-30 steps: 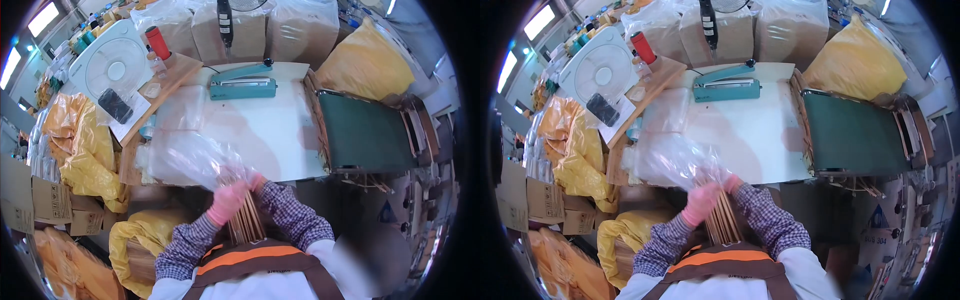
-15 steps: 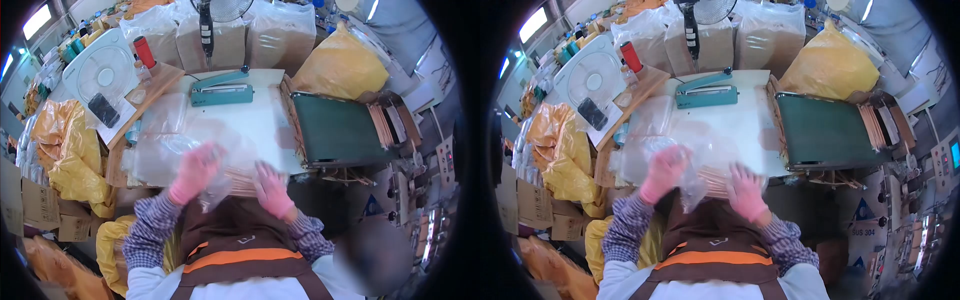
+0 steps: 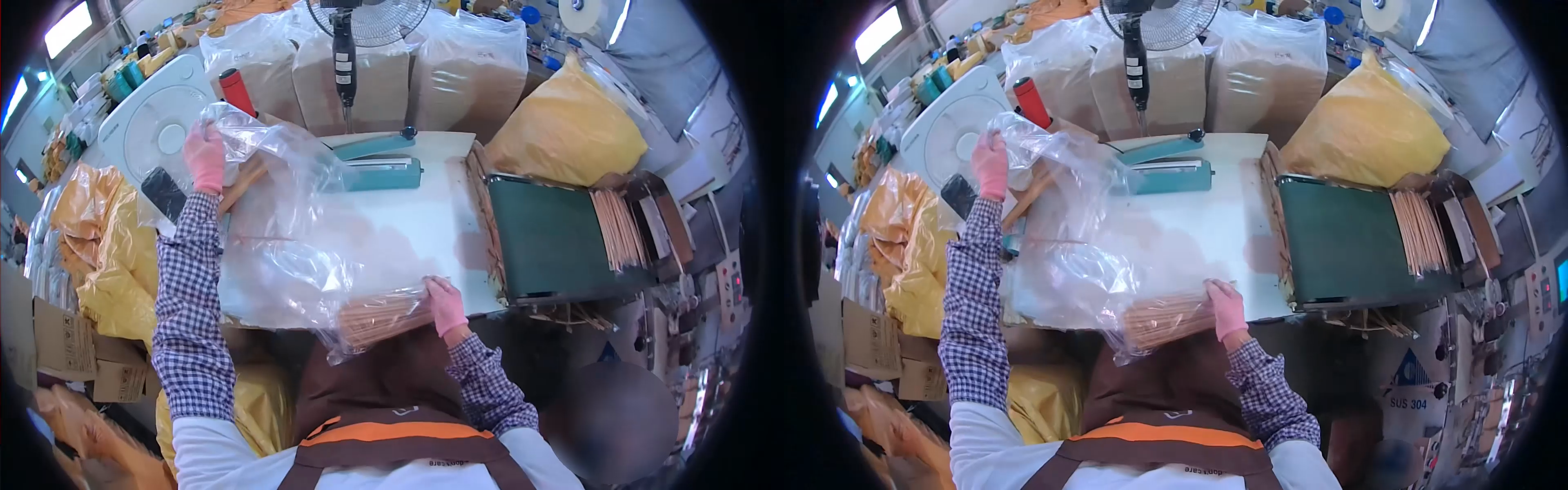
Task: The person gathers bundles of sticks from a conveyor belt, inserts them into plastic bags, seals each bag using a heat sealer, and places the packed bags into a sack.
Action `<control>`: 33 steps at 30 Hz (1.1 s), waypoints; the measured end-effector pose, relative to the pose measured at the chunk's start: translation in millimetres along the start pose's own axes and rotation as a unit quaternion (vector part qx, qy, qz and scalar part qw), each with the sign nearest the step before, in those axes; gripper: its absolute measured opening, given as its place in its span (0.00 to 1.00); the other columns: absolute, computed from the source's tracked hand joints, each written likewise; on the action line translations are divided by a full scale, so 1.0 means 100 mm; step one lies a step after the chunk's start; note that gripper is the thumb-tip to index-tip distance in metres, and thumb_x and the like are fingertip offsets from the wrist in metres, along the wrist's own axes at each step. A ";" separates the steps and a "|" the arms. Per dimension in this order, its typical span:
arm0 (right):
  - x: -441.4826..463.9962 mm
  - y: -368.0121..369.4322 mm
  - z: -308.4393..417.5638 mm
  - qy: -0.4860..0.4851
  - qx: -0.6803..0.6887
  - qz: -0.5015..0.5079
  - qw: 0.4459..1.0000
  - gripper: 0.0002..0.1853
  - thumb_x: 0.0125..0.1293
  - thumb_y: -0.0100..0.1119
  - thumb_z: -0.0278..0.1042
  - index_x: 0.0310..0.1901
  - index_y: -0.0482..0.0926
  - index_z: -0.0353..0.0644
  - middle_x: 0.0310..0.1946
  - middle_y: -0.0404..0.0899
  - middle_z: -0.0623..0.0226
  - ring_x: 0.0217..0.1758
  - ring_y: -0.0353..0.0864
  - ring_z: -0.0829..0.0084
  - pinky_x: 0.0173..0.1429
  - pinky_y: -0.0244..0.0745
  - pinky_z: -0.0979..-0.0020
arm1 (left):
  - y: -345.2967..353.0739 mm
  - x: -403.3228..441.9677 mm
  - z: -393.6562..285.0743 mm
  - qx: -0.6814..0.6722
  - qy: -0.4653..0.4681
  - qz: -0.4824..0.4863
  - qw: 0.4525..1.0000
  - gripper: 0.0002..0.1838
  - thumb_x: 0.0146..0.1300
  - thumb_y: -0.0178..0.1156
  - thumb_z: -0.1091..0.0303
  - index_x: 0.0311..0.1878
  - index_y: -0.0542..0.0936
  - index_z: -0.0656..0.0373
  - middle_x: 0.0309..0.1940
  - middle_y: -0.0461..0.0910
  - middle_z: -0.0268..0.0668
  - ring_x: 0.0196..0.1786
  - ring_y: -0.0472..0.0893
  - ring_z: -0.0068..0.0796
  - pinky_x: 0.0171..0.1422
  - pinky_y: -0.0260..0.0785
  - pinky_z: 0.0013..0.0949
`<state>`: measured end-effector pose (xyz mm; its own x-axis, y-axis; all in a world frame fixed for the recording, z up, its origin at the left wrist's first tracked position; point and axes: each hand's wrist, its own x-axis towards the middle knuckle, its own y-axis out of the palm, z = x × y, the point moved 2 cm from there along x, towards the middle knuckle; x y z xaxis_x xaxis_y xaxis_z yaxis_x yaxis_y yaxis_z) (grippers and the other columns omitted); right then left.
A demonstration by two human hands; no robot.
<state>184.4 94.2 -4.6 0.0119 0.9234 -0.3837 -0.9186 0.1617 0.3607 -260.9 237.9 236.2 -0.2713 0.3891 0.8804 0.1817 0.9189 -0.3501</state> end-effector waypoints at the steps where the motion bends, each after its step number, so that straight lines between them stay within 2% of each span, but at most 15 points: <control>1: 0.03 0.01 0.00 -0.028 0.045 0.003 0.999 0.08 0.65 0.56 0.33 0.39 0.77 0.37 0.21 0.69 0.75 0.23 0.68 0.83 0.31 0.69 0.79 | 0.11 -0.11 0.16 0.028 -0.030 0.052 0.998 0.18 0.63 0.50 0.57 0.36 0.78 0.65 0.32 0.78 0.55 0.36 0.78 0.55 0.40 0.66 0.50; 4: -0.22 0.13 0.30 -0.098 -0.017 -0.034 0.994 0.06 0.66 0.54 0.32 0.36 0.77 0.40 0.20 0.69 0.76 0.21 0.66 0.86 0.29 0.65 0.81 | 0.56 -1.10 0.97 0.126 -0.076 0.241 0.959 0.21 0.62 0.49 0.53 0.41 0.78 0.65 0.35 0.79 0.55 0.40 0.79 0.55 0.46 0.69 0.49; 5: -0.31 0.16 0.42 -0.105 -0.046 -0.039 0.993 0.08 0.65 0.55 0.32 0.40 0.79 0.38 0.22 0.72 0.75 0.24 0.69 0.82 0.31 0.66 0.79 | 0.64 -1.57 1.24 0.036 -0.156 0.264 0.951 0.22 0.59 0.53 0.54 0.47 0.75 0.64 0.39 0.78 0.56 0.45 0.78 0.54 0.52 0.69 0.48; 7: -0.47 0.36 0.74 -0.270 -0.159 -0.002 0.950 0.08 0.64 0.56 0.31 0.41 0.79 0.39 0.24 0.76 0.71 0.25 0.73 0.79 0.32 0.69 0.78 | 0.06 -1.87 -0.01 0.165 -0.277 0.283 0.903 0.35 0.52 0.64 0.56 0.59 0.66 0.68 0.53 0.71 0.56 0.57 0.71 0.52 0.61 0.64 0.44; 9: -0.65 0.68 1.05 -0.432 -0.249 0.061 0.865 0.08 0.62 0.56 0.31 0.41 0.79 0.41 0.27 0.79 0.67 0.27 0.77 0.74 0.33 0.71 0.76 | -0.18 -2.24 -0.58 0.110 -0.108 0.243 0.958 0.40 0.50 0.67 0.55 0.62 0.63 0.69 0.57 0.70 0.52 0.60 0.69 0.50 0.64 0.62 0.42; 11: -0.90 0.96 1.21 -0.529 -0.303 0.123 0.783 0.08 0.61 0.56 0.30 0.41 0.80 0.42 0.30 0.81 0.64 0.29 0.80 0.69 0.33 0.73 0.73 | -0.36 -2.27 -1.13 -0.236 -0.156 0.307 0.909 0.44 0.48 0.70 0.56 0.63 0.62 0.68 0.57 0.71 0.49 0.61 0.69 0.46 0.66 0.60 0.40; 13: -1.09 1.14 1.27 -0.567 -0.339 0.155 0.735 0.08 0.60 0.56 0.30 0.40 0.80 0.43 0.29 0.80 0.63 0.30 0.81 0.66 0.32 0.74 0.70 | -0.67 -2.23 -1.71 -0.460 -0.078 0.448 0.763 0.52 0.46 0.70 0.55 0.70 0.52 0.65 0.68 0.58 0.48 0.64 0.66 0.39 0.68 0.56 0.41; 17: -0.94 1.13 0.96 -0.550 -0.542 0.260 0.580 0.12 0.53 0.60 0.28 0.41 0.80 0.46 0.30 0.81 0.66 0.30 0.81 0.65 0.33 0.76 0.68 | -0.69 -2.70 -2.09 -0.476 -0.091 0.418 0.769 0.46 0.42 0.73 0.59 0.65 0.61 0.63 0.59 0.69 0.44 0.61 0.70 0.38 0.71 0.54 0.39; 20: -0.73 1.08 1.34 -0.557 -0.425 0.286 0.654 0.11 0.54 0.62 0.31 0.41 0.81 0.47 0.29 0.81 0.67 0.29 0.81 0.64 0.33 0.77 0.69 | -0.54 -2.55 -2.06 -0.343 0.107 0.280 0.890 0.45 0.42 0.73 0.60 0.64 0.61 0.63 0.55 0.70 0.44 0.60 0.70 0.40 0.69 0.57 0.40; 21: -0.66 1.09 1.50 -0.547 -0.391 0.329 0.663 0.11 0.54 0.64 0.34 0.40 0.81 0.46 0.29 0.81 0.67 0.30 0.81 0.64 0.34 0.77 0.70 | -0.82 -2.25 -2.26 -0.396 -0.005 0.227 0.890 0.40 0.42 0.73 0.63 0.59 0.67 0.61 0.51 0.74 0.42 0.57 0.72 0.38 0.68 0.59 0.39; 23: -0.66 1.15 1.80 -0.553 -0.434 0.371 0.607 0.10 0.55 0.64 0.35 0.39 0.82 0.48 0.30 0.80 0.66 0.32 0.80 0.64 0.35 0.75 0.69 | -1.00 -1.81 -2.33 -0.449 0.007 0.224 0.865 0.31 0.43 0.72 0.67 0.53 0.72 0.61 0.41 0.80 0.38 0.50 0.76 0.35 0.60 0.65 0.38; 28: -0.93 1.40 2.52 -0.475 -0.554 0.294 0.617 0.17 0.53 0.67 0.41 0.44 0.78 0.47 0.29 0.79 0.63 0.30 0.80 0.66 0.34 0.73 0.69 | -0.81 -0.90 -2.10 -0.469 -0.049 0.452 0.757 0.14 0.45 0.70 0.70 0.37 0.79 0.59 0.26 0.78 0.33 0.35 0.77 0.28 0.48 0.65 0.32; 30: -1.07 1.43 2.71 -0.394 -0.604 0.251 0.646 0.22 0.51 0.69 0.43 0.47 0.75 0.47 0.27 0.78 0.62 0.29 0.79 0.66 0.33 0.73 0.69 | -0.98 -0.59 -2.05 -0.450 0.064 0.439 0.775 0.10 0.46 0.69 0.70 0.32 0.79 0.58 0.21 0.75 0.31 0.32 0.76 0.27 0.49 0.65 0.32; 31: -1.01 1.33 2.63 -0.427 -0.565 0.251 0.660 0.37 0.46 0.72 0.46 0.59 0.68 0.49 0.24 0.76 0.66 0.20 0.73 0.68 0.28 0.69 0.72 | -1.02 -0.53 -2.03 -0.438 0.122 0.433 0.778 0.08 0.46 0.68 0.70 0.30 0.80 0.57 0.19 0.74 0.31 0.31 0.75 0.26 0.50 0.64 0.32; 33: -0.83 1.17 2.29 -0.413 -0.574 0.231 0.668 0.40 0.46 0.72 0.45 0.62 0.65 0.49 0.24 0.76 0.64 0.22 0.75 0.65 0.29 0.70 0.68 | -0.99 -0.70 -2.00 -0.396 0.184 0.439 0.785 0.09 0.47 0.68 0.69 0.31 0.79 0.57 0.19 0.73 0.31 0.30 0.75 0.29 0.50 0.64 0.32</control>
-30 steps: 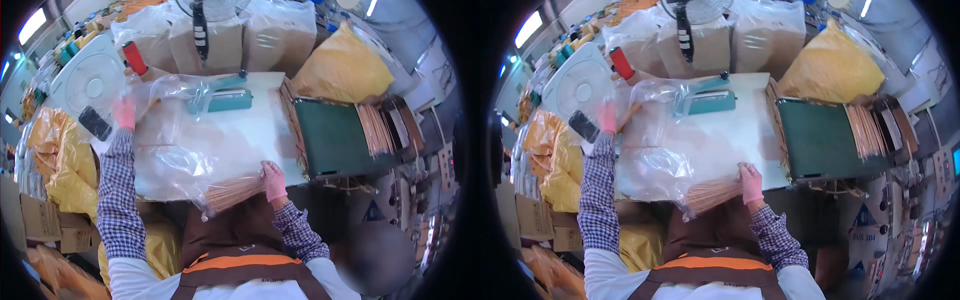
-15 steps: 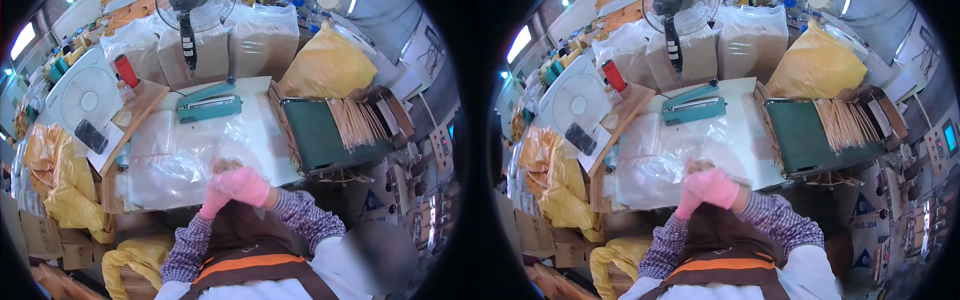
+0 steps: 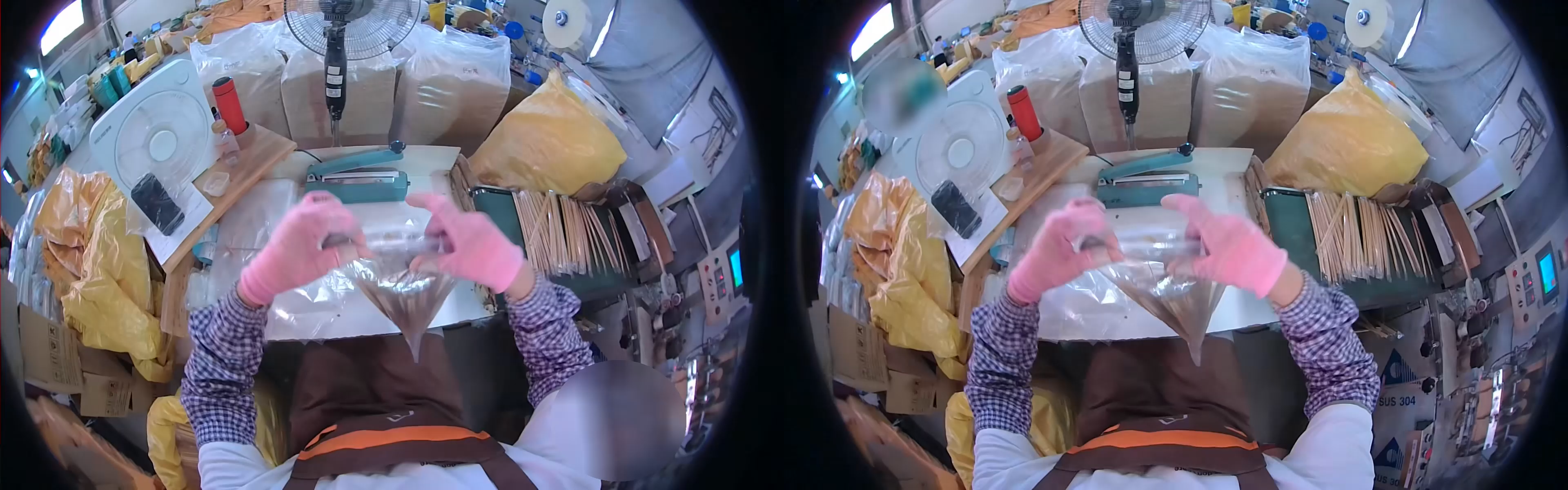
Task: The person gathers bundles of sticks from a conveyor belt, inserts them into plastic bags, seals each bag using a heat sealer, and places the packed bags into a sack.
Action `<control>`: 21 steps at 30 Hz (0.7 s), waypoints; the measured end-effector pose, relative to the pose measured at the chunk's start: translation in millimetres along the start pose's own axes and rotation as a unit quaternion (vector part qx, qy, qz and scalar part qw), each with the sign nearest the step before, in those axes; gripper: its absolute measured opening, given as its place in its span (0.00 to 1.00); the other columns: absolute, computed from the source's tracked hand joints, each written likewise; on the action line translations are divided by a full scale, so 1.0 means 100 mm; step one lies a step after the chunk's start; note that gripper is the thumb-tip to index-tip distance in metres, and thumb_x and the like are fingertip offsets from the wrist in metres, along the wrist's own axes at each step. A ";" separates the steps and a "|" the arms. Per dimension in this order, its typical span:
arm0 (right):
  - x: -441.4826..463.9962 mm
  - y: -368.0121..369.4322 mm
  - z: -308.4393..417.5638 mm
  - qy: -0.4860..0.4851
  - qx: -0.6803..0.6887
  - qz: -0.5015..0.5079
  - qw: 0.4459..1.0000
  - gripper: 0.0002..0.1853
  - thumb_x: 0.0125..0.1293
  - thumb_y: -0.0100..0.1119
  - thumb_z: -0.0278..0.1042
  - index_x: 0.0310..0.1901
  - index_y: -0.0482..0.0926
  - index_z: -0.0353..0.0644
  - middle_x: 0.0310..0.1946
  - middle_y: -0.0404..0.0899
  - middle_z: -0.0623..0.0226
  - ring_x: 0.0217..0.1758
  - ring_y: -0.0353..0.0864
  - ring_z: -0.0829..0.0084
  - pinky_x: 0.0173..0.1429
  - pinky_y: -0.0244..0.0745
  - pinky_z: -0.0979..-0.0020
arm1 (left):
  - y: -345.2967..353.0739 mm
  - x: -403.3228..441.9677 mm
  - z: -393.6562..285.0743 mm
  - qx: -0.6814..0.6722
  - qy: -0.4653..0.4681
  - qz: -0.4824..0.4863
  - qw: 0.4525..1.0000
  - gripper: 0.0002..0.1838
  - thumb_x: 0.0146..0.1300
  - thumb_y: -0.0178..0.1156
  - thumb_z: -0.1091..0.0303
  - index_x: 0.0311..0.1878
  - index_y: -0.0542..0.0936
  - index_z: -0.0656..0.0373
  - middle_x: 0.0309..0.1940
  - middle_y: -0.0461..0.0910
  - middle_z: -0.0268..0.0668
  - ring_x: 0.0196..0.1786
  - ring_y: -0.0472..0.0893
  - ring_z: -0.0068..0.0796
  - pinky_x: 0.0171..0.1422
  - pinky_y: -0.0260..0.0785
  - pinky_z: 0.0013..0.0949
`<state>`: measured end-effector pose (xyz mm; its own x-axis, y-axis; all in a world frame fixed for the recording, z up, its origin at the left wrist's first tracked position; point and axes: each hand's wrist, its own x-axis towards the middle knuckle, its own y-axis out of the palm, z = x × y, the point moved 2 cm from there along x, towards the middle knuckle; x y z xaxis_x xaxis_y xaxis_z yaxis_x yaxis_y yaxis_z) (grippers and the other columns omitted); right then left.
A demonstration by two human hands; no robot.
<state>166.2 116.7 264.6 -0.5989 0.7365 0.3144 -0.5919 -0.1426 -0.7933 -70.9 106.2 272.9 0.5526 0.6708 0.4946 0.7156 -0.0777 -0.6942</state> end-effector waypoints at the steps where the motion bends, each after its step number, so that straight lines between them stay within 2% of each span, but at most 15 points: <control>1: -0.03 0.10 -0.10 0.014 -0.005 0.000 1.000 0.42 0.46 0.72 0.45 0.64 0.63 0.49 0.24 0.76 0.64 0.23 0.76 0.63 0.30 0.71 0.67 | 0.13 -0.07 0.05 0.029 0.014 0.015 0.999 0.09 0.47 0.68 0.68 0.32 0.79 0.57 0.19 0.72 0.31 0.30 0.75 0.30 0.50 0.64 0.33; 2: 0.00 0.20 -0.20 0.110 -0.061 0.128 0.984 0.41 0.51 0.67 0.53 0.65 0.61 0.51 0.28 0.79 0.57 0.31 0.80 0.55 0.39 0.74 0.58 | 0.29 -0.12 0.18 0.014 0.035 0.011 0.999 0.09 0.48 0.67 0.67 0.32 0.78 0.58 0.21 0.73 0.33 0.32 0.75 0.35 0.49 0.64 0.35; 5: 0.03 0.40 -0.29 0.025 -0.218 0.212 0.952 0.34 0.56 0.59 0.58 0.62 0.66 0.52 0.27 0.79 0.58 0.31 0.80 0.55 0.39 0.75 0.58 | 0.47 -0.15 0.23 -0.034 -0.003 0.000 0.999 0.09 0.49 0.66 0.68 0.32 0.77 0.59 0.25 0.75 0.36 0.34 0.76 0.38 0.51 0.64 0.35; 6: 0.05 0.43 -0.31 0.017 -0.216 0.221 0.951 0.31 0.57 0.57 0.57 0.60 0.68 0.52 0.27 0.79 0.59 0.31 0.80 0.55 0.38 0.75 0.58 | 0.44 -0.15 0.24 -0.019 -0.008 0.011 1.000 0.09 0.47 0.67 0.70 0.30 0.77 0.59 0.28 0.76 0.39 0.37 0.77 0.37 0.53 0.64 0.36; 8: 0.08 0.49 -0.36 0.004 -0.211 0.234 0.949 0.26 0.61 0.52 0.57 0.56 0.72 0.52 0.26 0.79 0.60 0.31 0.80 0.56 0.37 0.75 0.59 | 0.54 -0.32 0.42 -0.112 -0.061 -0.129 0.983 0.16 0.43 0.70 0.69 0.37 0.77 0.59 0.35 0.77 0.41 0.43 0.77 0.38 0.56 0.64 0.37; 9: 0.07 0.53 -0.38 -0.009 -0.200 0.189 0.961 0.22 0.59 0.54 0.55 0.51 0.74 0.53 0.26 0.79 0.60 0.30 0.80 0.57 0.35 0.74 0.59 | 0.62 -0.46 0.52 -0.157 -0.085 -0.198 0.964 0.20 0.41 0.71 0.69 0.40 0.78 0.59 0.39 0.78 0.42 0.46 0.77 0.38 0.58 0.63 0.38; 11: 0.00 0.62 -0.42 -0.040 -0.187 0.096 0.977 0.14 0.57 0.59 0.51 0.41 0.80 0.54 0.25 0.78 0.61 0.27 0.79 0.58 0.30 0.73 0.60 | 0.91 -0.77 0.61 -0.200 -0.145 -0.341 0.907 0.37 0.36 0.76 0.66 0.54 0.73 0.59 0.52 0.74 0.45 0.58 0.72 0.40 0.64 0.61 0.40; 13: 0.09 0.79 -0.31 -0.168 -0.148 0.061 0.973 0.13 0.55 0.59 0.50 0.38 0.79 0.54 0.25 0.78 0.63 0.26 0.79 0.58 0.28 0.74 0.59 | 1.55 -0.99 0.67 -0.271 -0.193 -0.170 0.928 0.48 0.36 0.77 0.62 0.64 0.65 0.60 0.60 0.68 0.45 0.64 0.66 0.39 0.68 0.57 0.40; 15: 0.35 1.09 -0.15 -0.104 -0.096 0.197 0.970 0.13 0.60 0.52 0.47 0.40 0.75 0.50 0.28 0.79 0.64 0.29 0.79 0.55 0.33 0.74 0.59 | 2.15 -0.95 0.71 -0.222 -0.163 -0.159 0.948 0.36 0.46 0.73 0.63 0.59 0.70 0.63 0.56 0.73 0.44 0.60 0.71 0.36 0.63 0.63 0.38; 18: 0.92 1.49 -0.54 -0.192 -0.057 0.128 0.971 0.13 0.59 0.53 0.47 0.37 0.75 0.47 0.29 0.79 0.62 0.32 0.79 0.55 0.36 0.75 0.60 | 2.15 -0.57 1.00 -0.373 -0.228 -0.055 0.898 0.24 0.53 0.68 0.66 0.53 0.76 0.64 0.47 0.79 0.41 0.50 0.77 0.31 0.56 0.69 0.34; 20: 1.41 1.09 -0.78 -0.037 -0.009 0.110 0.993 0.13 0.57 0.57 0.46 0.33 0.76 0.45 0.29 0.78 0.60 0.37 0.79 0.55 0.40 0.74 0.59 | 2.10 -0.47 1.34 -0.488 -0.313 -0.100 0.809 0.18 0.54 0.65 0.69 0.48 0.78 0.64 0.42 0.81 0.39 0.45 0.79 0.29 0.51 0.72 0.31; 21: 1.63 1.04 -1.11 0.018 0.025 0.052 0.998 0.12 0.56 0.59 0.45 0.32 0.76 0.45 0.30 0.78 0.59 0.38 0.78 0.54 0.43 0.73 0.58 | 2.05 -0.42 1.53 -0.540 -0.350 -0.122 0.756 0.15 0.55 0.64 0.70 0.46 0.79 0.64 0.40 0.82 0.37 0.42 0.80 0.27 0.49 0.73 0.30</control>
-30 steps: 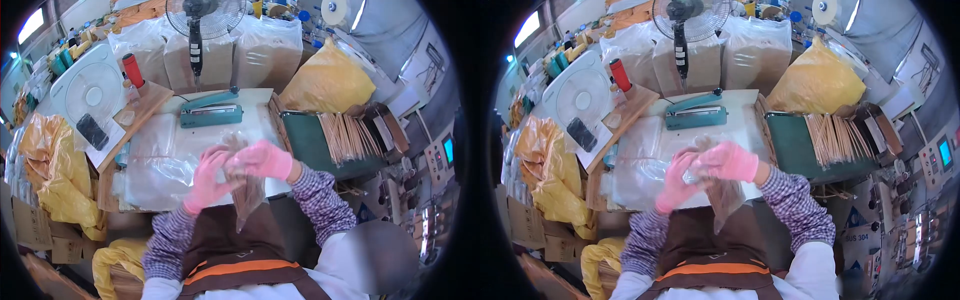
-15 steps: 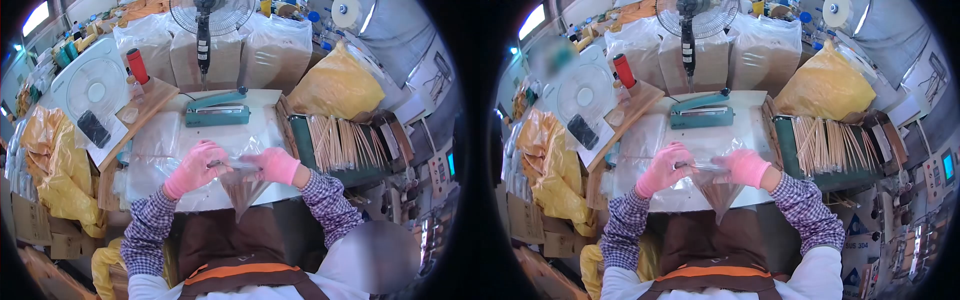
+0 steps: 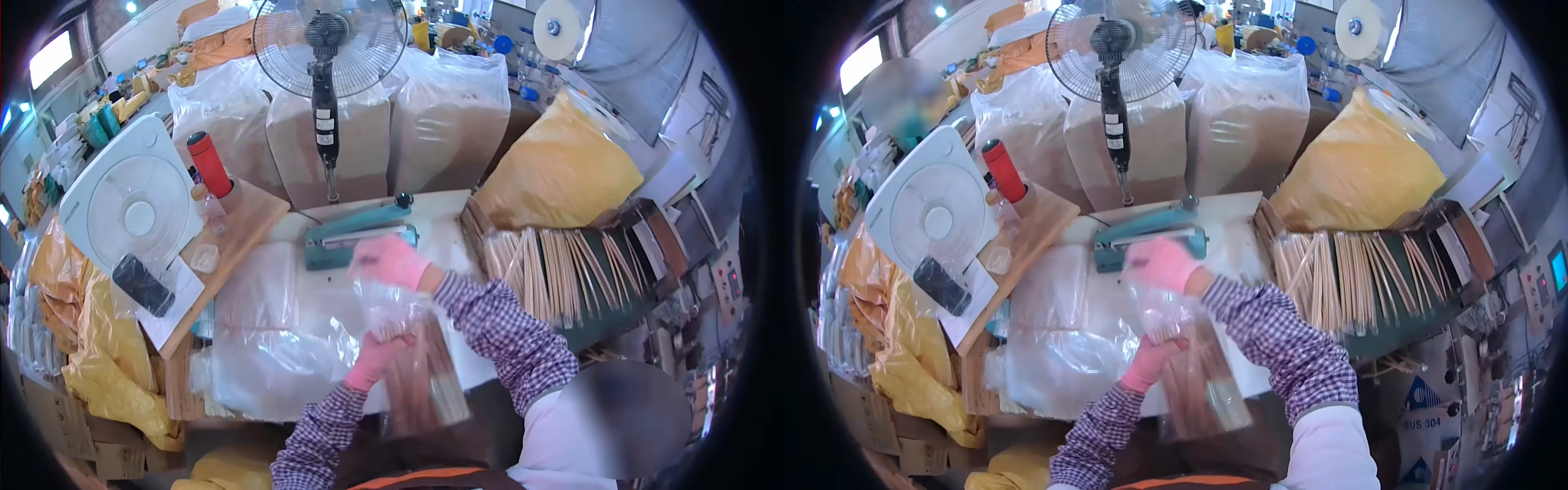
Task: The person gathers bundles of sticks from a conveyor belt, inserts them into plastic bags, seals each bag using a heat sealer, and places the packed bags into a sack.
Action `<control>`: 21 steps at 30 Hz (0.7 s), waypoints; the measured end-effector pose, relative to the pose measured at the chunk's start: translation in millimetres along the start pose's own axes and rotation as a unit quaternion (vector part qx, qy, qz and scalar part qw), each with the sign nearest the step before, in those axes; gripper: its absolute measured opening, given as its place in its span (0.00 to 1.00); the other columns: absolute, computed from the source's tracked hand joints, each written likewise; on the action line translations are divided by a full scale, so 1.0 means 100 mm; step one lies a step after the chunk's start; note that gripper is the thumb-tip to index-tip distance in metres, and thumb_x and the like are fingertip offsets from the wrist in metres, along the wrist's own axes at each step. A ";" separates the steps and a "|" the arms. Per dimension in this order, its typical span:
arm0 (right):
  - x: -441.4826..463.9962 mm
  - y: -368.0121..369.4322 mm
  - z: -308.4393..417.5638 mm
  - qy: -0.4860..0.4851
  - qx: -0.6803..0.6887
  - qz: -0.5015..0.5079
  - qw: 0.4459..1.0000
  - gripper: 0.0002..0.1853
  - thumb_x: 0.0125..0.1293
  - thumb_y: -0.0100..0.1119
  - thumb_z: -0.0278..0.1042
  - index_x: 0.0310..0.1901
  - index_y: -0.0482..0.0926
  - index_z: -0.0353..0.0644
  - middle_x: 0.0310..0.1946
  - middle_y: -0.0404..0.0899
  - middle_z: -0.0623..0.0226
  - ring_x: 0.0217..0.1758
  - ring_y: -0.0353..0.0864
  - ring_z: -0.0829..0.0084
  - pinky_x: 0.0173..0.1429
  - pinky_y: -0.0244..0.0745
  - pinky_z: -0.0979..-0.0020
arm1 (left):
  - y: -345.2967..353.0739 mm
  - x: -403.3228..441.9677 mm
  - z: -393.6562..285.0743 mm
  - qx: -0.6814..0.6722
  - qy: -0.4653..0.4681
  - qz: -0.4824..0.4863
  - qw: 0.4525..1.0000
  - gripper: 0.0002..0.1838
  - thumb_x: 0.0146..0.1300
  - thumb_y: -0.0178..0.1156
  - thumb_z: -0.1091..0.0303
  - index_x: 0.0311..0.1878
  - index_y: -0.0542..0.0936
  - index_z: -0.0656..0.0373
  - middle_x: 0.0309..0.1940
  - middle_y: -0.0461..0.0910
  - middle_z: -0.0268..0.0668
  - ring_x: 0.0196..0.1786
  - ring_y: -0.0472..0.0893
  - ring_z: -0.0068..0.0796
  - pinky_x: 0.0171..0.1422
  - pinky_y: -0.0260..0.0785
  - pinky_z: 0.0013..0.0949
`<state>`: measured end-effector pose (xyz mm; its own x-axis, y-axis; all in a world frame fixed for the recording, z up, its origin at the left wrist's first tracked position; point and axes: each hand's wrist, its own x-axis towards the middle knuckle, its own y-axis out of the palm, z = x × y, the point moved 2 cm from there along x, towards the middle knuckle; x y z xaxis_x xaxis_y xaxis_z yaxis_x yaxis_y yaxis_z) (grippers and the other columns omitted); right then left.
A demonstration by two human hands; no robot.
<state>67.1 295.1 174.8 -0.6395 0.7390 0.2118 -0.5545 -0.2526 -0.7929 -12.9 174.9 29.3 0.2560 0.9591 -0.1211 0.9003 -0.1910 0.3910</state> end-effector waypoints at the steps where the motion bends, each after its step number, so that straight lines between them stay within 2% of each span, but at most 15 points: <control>1: 0.20 -0.01 -0.45 0.051 0.039 -0.059 0.996 0.12 0.55 0.60 0.44 0.31 0.77 0.44 0.31 0.78 0.59 0.40 0.78 0.54 0.45 0.72 0.58 | -0.13 0.10 -0.06 -0.064 -0.029 0.002 0.997 0.15 0.56 0.63 0.70 0.47 0.78 0.64 0.39 0.81 0.37 0.43 0.81 0.30 0.49 0.73 0.31; 3: 0.43 -0.09 -1.23 0.098 -0.010 -0.315 0.944 0.13 0.58 0.60 0.42 0.37 0.79 0.41 0.32 0.80 0.58 0.36 0.80 0.60 0.41 0.74 0.65 | -0.33 0.33 -0.18 -0.118 -0.080 -0.013 0.990 0.16 0.57 0.62 0.70 0.48 0.78 0.64 0.40 0.81 0.38 0.43 0.81 0.29 0.49 0.74 0.31; 5: 0.57 0.04 -1.80 0.190 -0.115 -0.504 0.835 0.14 0.58 0.60 0.43 0.39 0.79 0.41 0.32 0.80 0.58 0.36 0.80 0.59 0.41 0.74 0.64 | -0.45 0.58 -0.27 -0.158 -0.108 -0.017 0.981 0.16 0.58 0.60 0.71 0.50 0.76 0.64 0.40 0.81 0.38 0.42 0.81 0.28 0.48 0.75 0.31; 8: 1.06 0.22 -1.95 0.209 -0.024 -0.443 0.872 0.13 0.60 0.58 0.42 0.41 0.78 0.43 0.33 0.80 0.57 0.37 0.80 0.57 0.42 0.74 0.63 | -0.56 1.07 -0.20 -0.149 -0.130 -0.027 0.980 0.15 0.59 0.59 0.71 0.50 0.77 0.63 0.41 0.81 0.37 0.42 0.81 0.28 0.48 0.75 0.31; 10: 1.24 -0.23 -1.08 0.097 0.070 -0.353 0.928 0.11 0.59 0.56 0.41 0.41 0.79 0.47 0.35 0.79 0.53 0.40 0.79 0.55 0.46 0.72 0.60 | -0.60 1.47 -0.11 -0.172 -0.132 -0.006 0.976 0.15 0.59 0.60 0.71 0.50 0.77 0.64 0.42 0.80 0.37 0.42 0.81 0.29 0.48 0.75 0.31; 12: 1.32 -0.33 -0.50 -0.066 0.005 -0.294 0.954 0.11 0.60 0.57 0.39 0.41 0.78 0.44 0.33 0.79 0.55 0.35 0.80 0.57 0.42 0.74 0.66 | -0.62 1.76 -0.18 -0.204 -0.134 -0.001 0.970 0.15 0.59 0.60 0.71 0.49 0.77 0.64 0.42 0.80 0.38 0.42 0.81 0.29 0.48 0.75 0.31; 15: 1.19 -0.19 -0.76 0.009 0.098 -0.347 0.933 0.10 0.58 0.56 0.38 0.40 0.78 0.47 0.32 0.79 0.55 0.36 0.80 0.58 0.43 0.74 0.64 | -0.87 1.90 -0.24 -0.229 -0.130 -0.024 0.964 0.14 0.60 0.60 0.70 0.48 0.77 0.65 0.41 0.81 0.38 0.41 0.81 0.30 0.46 0.76 0.31; 16: 1.11 -0.09 -1.09 0.049 0.120 -0.402 0.907 0.10 0.59 0.57 0.35 0.41 0.77 0.43 0.30 0.80 0.58 0.33 0.80 0.66 0.41 0.74 0.68 | -1.03 1.95 -0.17 -0.215 -0.122 -0.034 0.968 0.14 0.60 0.60 0.70 0.47 0.77 0.65 0.41 0.81 0.38 0.41 0.82 0.31 0.45 0.76 0.31; 17: 1.01 0.05 -1.41 0.082 0.221 -0.421 0.876 0.11 0.59 0.58 0.33 0.41 0.76 0.39 0.29 0.79 0.64 0.32 0.78 0.74 0.41 0.73 0.72 | -1.14 2.00 -0.12 -0.203 -0.110 -0.046 0.972 0.13 0.60 0.60 0.70 0.47 0.78 0.66 0.41 0.81 0.38 0.41 0.82 0.31 0.44 0.76 0.31; 18: 0.90 0.19 -1.79 0.114 0.266 -0.411 0.865 0.11 0.59 0.59 0.33 0.41 0.76 0.36 0.29 0.78 0.68 0.33 0.75 0.78 0.42 0.72 0.74 | -1.19 2.01 -0.09 -0.195 -0.132 -0.045 0.971 0.13 0.60 0.60 0.70 0.47 0.78 0.66 0.40 0.81 0.39 0.41 0.82 0.31 0.44 0.76 0.31; 19: 0.78 0.36 -2.17 0.137 0.265 -0.367 0.881 0.12 0.59 0.60 0.34 0.41 0.76 0.36 0.29 0.78 0.69 0.32 0.75 0.77 0.42 0.71 0.75 | -1.24 2.01 -0.07 -0.186 -0.156 -0.044 0.969 0.14 0.60 0.60 0.70 0.47 0.78 0.66 0.40 0.81 0.39 0.41 0.82 0.31 0.44 0.76 0.31; 21: 0.60 0.52 -2.34 0.190 0.324 -0.339 0.863 0.11 0.60 0.60 0.34 0.40 0.76 0.36 0.28 0.78 0.69 0.32 0.74 0.77 0.41 0.71 0.75 | -1.35 1.96 0.10 -0.121 -0.177 -0.069 0.974 0.16 0.60 0.59 0.68 0.49 0.76 0.66 0.40 0.81 0.41 0.40 0.82 0.32 0.44 0.77 0.32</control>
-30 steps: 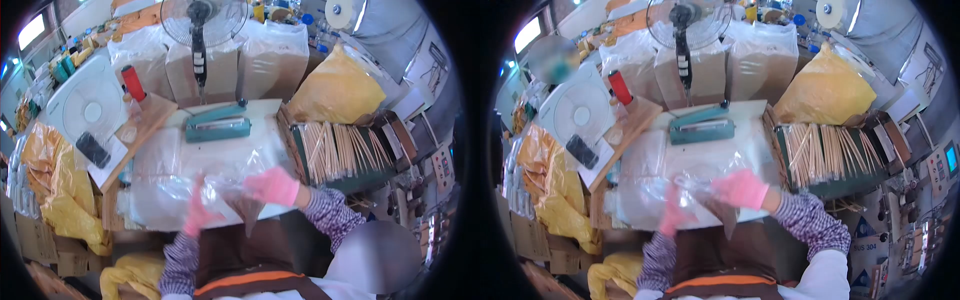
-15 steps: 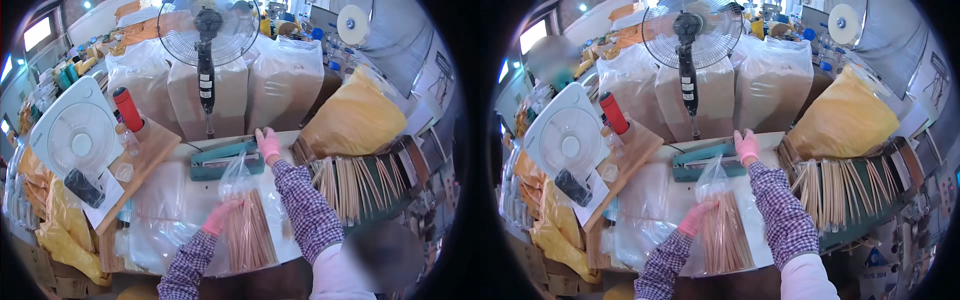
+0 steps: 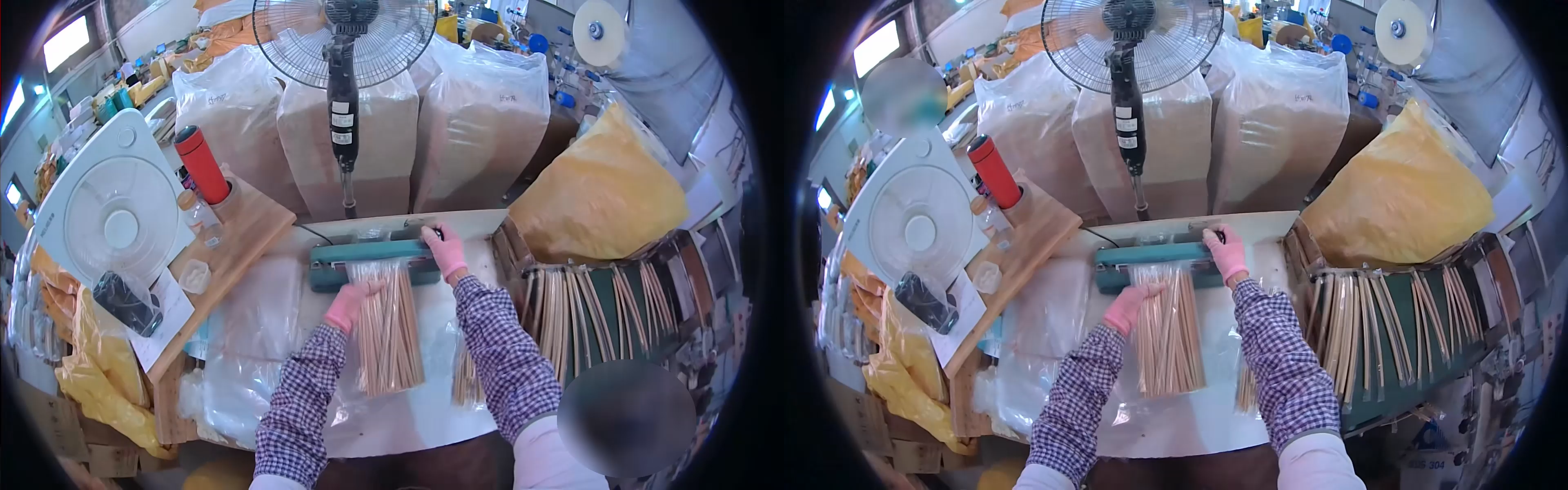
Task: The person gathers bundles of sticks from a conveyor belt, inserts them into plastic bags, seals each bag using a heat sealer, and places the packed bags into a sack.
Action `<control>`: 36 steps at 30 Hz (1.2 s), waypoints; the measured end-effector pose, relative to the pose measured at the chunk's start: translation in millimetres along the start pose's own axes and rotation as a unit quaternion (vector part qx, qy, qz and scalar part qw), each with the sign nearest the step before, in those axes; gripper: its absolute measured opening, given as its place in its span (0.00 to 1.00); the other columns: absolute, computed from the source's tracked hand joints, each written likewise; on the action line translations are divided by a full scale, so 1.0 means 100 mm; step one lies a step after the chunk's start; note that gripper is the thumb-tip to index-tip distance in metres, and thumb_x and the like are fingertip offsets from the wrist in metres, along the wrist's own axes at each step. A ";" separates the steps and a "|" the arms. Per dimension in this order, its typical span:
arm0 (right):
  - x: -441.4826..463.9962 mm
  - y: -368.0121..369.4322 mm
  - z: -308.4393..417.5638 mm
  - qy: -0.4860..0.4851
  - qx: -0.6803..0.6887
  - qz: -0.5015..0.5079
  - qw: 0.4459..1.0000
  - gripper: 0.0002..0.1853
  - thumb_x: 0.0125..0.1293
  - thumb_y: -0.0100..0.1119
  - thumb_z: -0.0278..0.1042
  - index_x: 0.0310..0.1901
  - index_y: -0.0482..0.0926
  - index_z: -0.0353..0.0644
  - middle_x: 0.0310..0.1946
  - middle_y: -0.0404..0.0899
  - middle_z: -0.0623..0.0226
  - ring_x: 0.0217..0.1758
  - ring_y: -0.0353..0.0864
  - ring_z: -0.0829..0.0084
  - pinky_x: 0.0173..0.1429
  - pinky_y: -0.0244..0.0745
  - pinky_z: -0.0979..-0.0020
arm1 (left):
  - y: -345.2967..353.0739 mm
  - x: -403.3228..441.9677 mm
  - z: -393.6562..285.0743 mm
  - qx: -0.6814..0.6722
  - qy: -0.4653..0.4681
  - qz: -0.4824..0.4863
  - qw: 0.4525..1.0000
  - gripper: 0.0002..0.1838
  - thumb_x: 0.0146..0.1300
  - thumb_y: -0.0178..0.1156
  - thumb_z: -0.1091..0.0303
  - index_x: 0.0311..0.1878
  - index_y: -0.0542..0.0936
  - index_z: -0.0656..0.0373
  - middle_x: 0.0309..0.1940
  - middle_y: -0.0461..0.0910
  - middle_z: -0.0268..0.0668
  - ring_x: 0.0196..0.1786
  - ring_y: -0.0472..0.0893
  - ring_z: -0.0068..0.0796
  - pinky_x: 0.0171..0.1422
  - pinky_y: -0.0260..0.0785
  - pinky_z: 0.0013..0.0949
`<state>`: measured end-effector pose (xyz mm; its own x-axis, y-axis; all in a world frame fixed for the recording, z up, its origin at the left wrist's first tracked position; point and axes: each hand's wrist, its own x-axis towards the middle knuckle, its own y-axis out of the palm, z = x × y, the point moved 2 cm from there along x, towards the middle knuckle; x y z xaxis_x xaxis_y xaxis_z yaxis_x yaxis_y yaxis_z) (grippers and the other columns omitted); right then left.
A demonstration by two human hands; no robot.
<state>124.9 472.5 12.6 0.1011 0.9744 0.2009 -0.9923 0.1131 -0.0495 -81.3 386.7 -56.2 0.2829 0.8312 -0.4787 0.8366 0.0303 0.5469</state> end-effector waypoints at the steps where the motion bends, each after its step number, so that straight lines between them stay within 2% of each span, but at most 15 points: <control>1: -0.04 -0.02 -0.08 0.041 0.017 0.006 0.999 0.11 0.60 0.61 0.35 0.40 0.76 0.37 0.28 0.78 0.69 0.32 0.74 0.77 0.41 0.71 0.75 | 0.01 -0.16 0.07 0.000 -0.013 0.002 1.000 0.17 0.60 0.59 0.68 0.50 0.75 0.66 0.41 0.80 0.41 0.40 0.82 0.32 0.44 0.77 0.32; 13: -0.20 -0.07 -0.26 -0.043 -0.075 -0.046 0.995 0.11 0.59 0.61 0.36 0.39 0.78 0.39 0.28 0.77 0.68 0.32 0.74 0.78 0.40 0.71 0.75 | -0.17 -0.83 0.73 0.053 -0.022 -0.010 0.998 0.23 0.56 0.63 0.68 0.54 0.72 0.65 0.47 0.78 0.39 0.49 0.78 0.31 0.57 0.72 0.35; 15: -0.12 -0.08 -0.24 -0.005 -0.160 -0.042 0.986 0.15 0.61 0.57 0.42 0.42 0.78 0.40 0.35 0.79 0.59 0.40 0.78 0.66 0.47 0.71 0.68 | -0.10 -0.89 0.67 0.036 -0.086 -0.032 0.995 0.22 0.59 0.60 0.68 0.55 0.72 0.66 0.49 0.77 0.40 0.51 0.78 0.31 0.60 0.69 0.36; 16: -0.11 -0.06 -0.15 -0.005 -0.217 -0.047 0.975 0.17 0.61 0.56 0.45 0.45 0.77 0.41 0.38 0.80 0.56 0.42 0.78 0.61 0.50 0.71 0.65 | -0.13 -0.90 0.66 0.196 0.138 0.072 0.968 0.22 0.58 0.60 0.68 0.56 0.72 0.64 0.52 0.76 0.40 0.53 0.77 0.32 0.61 0.68 0.36; 18: -0.52 -0.02 0.33 0.058 -0.323 -0.004 0.945 0.24 0.62 0.54 0.47 0.52 0.72 0.36 0.46 0.78 0.52 0.48 0.77 0.58 0.52 0.70 0.63 | -0.04 -1.03 0.67 0.127 0.214 0.233 0.940 0.22 0.60 0.56 0.68 0.58 0.71 0.63 0.59 0.70 0.41 0.58 0.74 0.36 0.66 0.64 0.37; 19: -0.76 -0.06 0.06 0.097 -0.185 0.058 0.976 0.25 0.65 0.52 0.44 0.57 0.68 0.36 0.51 0.75 0.54 0.52 0.75 0.63 0.56 0.69 0.66 | -0.05 -0.76 0.90 -0.137 -0.014 0.249 0.959 0.20 0.60 0.55 0.70 0.57 0.73 0.61 0.58 0.72 0.42 0.59 0.73 0.35 0.65 0.64 0.37; 20: -1.01 -0.12 -0.22 0.152 -0.048 0.110 0.981 0.25 0.68 0.50 0.42 0.61 0.65 0.35 0.56 0.72 0.56 0.56 0.72 0.68 0.60 0.67 0.69 | 0.14 -1.10 0.68 0.013 0.228 0.285 0.931 0.18 0.59 0.57 0.72 0.54 0.75 0.62 0.54 0.74 0.42 0.56 0.74 0.34 0.63 0.66 0.36; 21: -1.45 -0.10 -0.07 0.110 -0.070 0.214 0.968 0.27 0.70 0.45 0.44 0.64 0.60 0.35 0.61 0.66 0.57 0.60 0.68 0.67 0.64 0.63 0.69 | 0.33 -1.46 0.44 0.127 0.462 0.228 0.848 0.16 0.57 0.59 0.73 0.50 0.78 0.63 0.51 0.77 0.42 0.53 0.76 0.32 0.61 0.67 0.35; 22: -1.76 -0.10 0.06 0.178 0.021 0.221 0.959 0.29 0.71 0.42 0.48 0.65 0.60 0.35 0.61 0.66 0.58 0.61 0.66 0.68 0.65 0.61 0.70 | 0.34 -1.54 0.49 0.262 0.530 0.138 0.795 0.18 0.58 0.59 0.68 0.50 0.77 0.67 0.49 0.78 0.44 0.50 0.78 0.34 0.61 0.67 0.34; 25: -2.83 0.16 1.07 0.258 0.135 0.290 0.912 0.32 0.72 0.39 0.53 0.65 0.60 0.33 0.61 0.66 0.58 0.61 0.67 0.66 0.65 0.61 0.71 | 0.36 -2.46 0.68 0.032 0.259 0.079 0.962 0.21 0.60 0.55 0.63 0.54 0.74 0.66 0.50 0.77 0.47 0.50 0.79 0.39 0.60 0.69 0.40; 27: -3.33 0.22 1.42 0.333 0.199 0.326 0.862 0.30 0.72 0.40 0.51 0.64 0.62 0.33 0.59 0.69 0.57 0.59 0.69 0.65 0.63 0.64 0.70 | 0.38 -3.25 0.87 -0.087 0.207 0.067 0.972 0.22 0.60 0.55 0.62 0.55 0.73 0.66 0.50 0.77 0.47 0.49 0.79 0.40 0.60 0.69 0.41; 28: -3.47 0.36 1.60 0.135 -0.023 0.499 0.856 0.29 0.71 0.42 0.50 0.62 0.64 0.32 0.57 0.71 0.56 0.57 0.71 0.64 0.62 0.65 0.69 | 0.36 -3.75 0.97 -0.135 0.210 0.051 0.967 0.22 0.60 0.55 0.62 0.55 0.73 0.66 0.50 0.77 0.47 0.49 0.79 0.40 0.60 0.69 0.42; 30: -3.92 0.72 1.85 0.045 -0.070 0.663 0.744 0.26 0.70 0.45 0.46 0.59 0.67 0.30 0.53 0.75 0.55 0.55 0.74 0.63 0.60 0.68 0.66 | 0.31 -4.85 1.24 -0.223 0.236 -0.002 0.946 0.23 0.61 0.55 0.62 0.56 0.72 0.65 0.50 0.77 0.48 0.48 0.79 0.41 0.59 0.70 0.43; 31: -4.17 0.85 1.92 0.162 0.108 0.682 0.705 0.25 0.70 0.47 0.44 0.58 0.68 0.29 0.51 0.76 0.54 0.54 0.75 0.63 0.60 0.69 0.65 | 0.28 -5.40 1.40 -0.272 0.251 -0.038 0.928 0.23 0.61 0.54 0.61 0.56 0.72 0.65 0.49 0.77 0.48 0.48 0.79 0.41 0.59 0.70 0.43; 36: -4.72 0.90 1.63 0.232 0.117 0.746 0.613 0.24 0.71 0.46 0.41 0.60 0.66 0.30 0.53 0.75 0.57 0.58 0.73 0.66 0.64 0.65 0.67 | -0.11 -7.30 2.23 -0.469 0.318 -0.287 0.772 0.25 0.61 0.54 0.60 0.58 0.70 0.64 0.49 0.77 0.49 0.47 0.80 0.43 0.58 0.70 0.46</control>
<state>-23.7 -9.2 73.1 -0.9764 -0.0833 -0.1993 0.0170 -0.9494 0.3135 -192.7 -344.6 133.9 -0.5454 0.6267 -0.5566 -0.0536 0.6366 0.7693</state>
